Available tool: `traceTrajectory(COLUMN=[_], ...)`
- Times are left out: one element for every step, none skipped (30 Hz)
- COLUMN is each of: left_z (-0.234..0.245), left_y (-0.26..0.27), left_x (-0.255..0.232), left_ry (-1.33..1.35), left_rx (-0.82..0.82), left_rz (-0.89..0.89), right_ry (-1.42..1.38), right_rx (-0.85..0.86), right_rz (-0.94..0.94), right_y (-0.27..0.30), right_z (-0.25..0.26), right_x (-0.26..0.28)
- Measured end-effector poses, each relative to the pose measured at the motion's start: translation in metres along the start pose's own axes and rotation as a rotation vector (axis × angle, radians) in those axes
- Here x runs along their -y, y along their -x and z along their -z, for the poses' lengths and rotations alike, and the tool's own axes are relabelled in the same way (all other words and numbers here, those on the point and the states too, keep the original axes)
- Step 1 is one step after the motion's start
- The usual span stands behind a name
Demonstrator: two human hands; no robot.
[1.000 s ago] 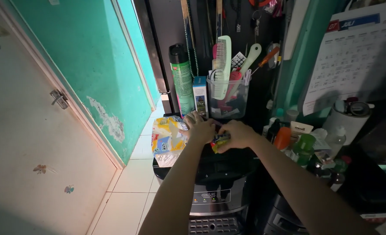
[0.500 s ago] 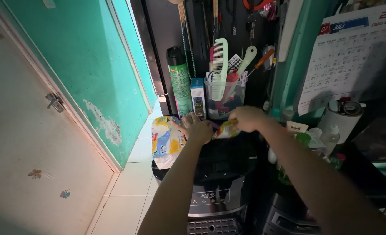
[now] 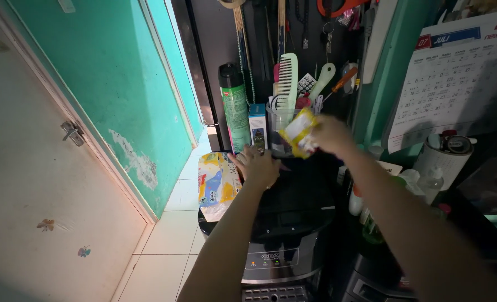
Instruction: The person unlocks and opens a door, walks through a room, and opens a second door to enter a patio. They pick up a blue hanger, carry it back inside, hang it on a rack, and then pick up a small pouch and a bottle from a dispenser.
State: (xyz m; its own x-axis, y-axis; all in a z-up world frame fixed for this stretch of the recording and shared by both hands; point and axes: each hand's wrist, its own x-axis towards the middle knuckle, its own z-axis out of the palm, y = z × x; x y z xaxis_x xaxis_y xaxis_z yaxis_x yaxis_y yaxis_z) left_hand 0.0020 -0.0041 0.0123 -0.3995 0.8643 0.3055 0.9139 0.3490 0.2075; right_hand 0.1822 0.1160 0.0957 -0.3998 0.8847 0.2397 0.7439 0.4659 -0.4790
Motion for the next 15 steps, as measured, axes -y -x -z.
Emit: traceTrajectory(left_z=[0.003,0.006,0.01,0.013,0.017,0.021,0.027,0.032,0.038,0.042,0.046,0.048,0.05,0.05,0.051], left_y=[-0.002,-0.006,-0.01,-0.015,-0.021,-0.027,-0.032,-0.036,-0.04,-0.044,-0.046,-0.049,-0.053,-0.056,-0.061], left_x=[-0.002,-0.005,-0.008,-0.012,-0.018,-0.025,-0.033,-0.041,-0.05,-0.058,-0.066,-0.072,-0.076,-0.08,-0.083], left_ry=[0.026,0.052,0.079,0.102,0.128,0.153,0.169,0.185,0.199,0.181,0.162,0.143,0.12,0.097,0.073], left_rx=[-0.033,-0.066,-0.098,-0.129,-0.162,-0.195,-0.185,-0.174,-0.167,-0.167,-0.166,-0.166,-0.153,-0.141,-0.132], left_rz=[-0.031,-0.063,-0.094,-0.15,-0.208,-0.265,-0.283,-0.302,-0.324,-0.326,-0.33,-0.333,-0.333,-0.334,-0.335], right_ry=[-0.107,-0.215,-0.322,-0.359,-0.394,-0.429,-0.443,-0.457,-0.472,-0.501,-0.531,-0.561,-0.548,-0.536,-0.523], right_rx=[-0.018,-0.035,-0.051,-0.074,-0.099,-0.123,-0.16,-0.196,-0.236,-0.277,-0.318,-0.359,-0.399,-0.439,-0.482], right_rz=[-0.054,-0.108,-0.163,-0.144,-0.123,-0.102,-0.101,-0.099,-0.096,-0.071,-0.046,-0.022,-0.026,-0.032,-0.034], right_y=[0.0,0.001,0.0,-0.002,-0.003,-0.004,-0.003,-0.003,-0.004,-0.006,-0.007,-0.009,-0.012,-0.017,-0.022], right_z=[0.011,0.027,0.039,0.049,0.061,0.068,0.071,0.075,0.079,0.082,0.086,0.089,0.092,0.093,0.096], right_x=[0.002,0.002,0.005,0.009,0.01,0.011,0.013,0.015,0.017,0.02,0.021,0.022,0.022,0.023,0.022])
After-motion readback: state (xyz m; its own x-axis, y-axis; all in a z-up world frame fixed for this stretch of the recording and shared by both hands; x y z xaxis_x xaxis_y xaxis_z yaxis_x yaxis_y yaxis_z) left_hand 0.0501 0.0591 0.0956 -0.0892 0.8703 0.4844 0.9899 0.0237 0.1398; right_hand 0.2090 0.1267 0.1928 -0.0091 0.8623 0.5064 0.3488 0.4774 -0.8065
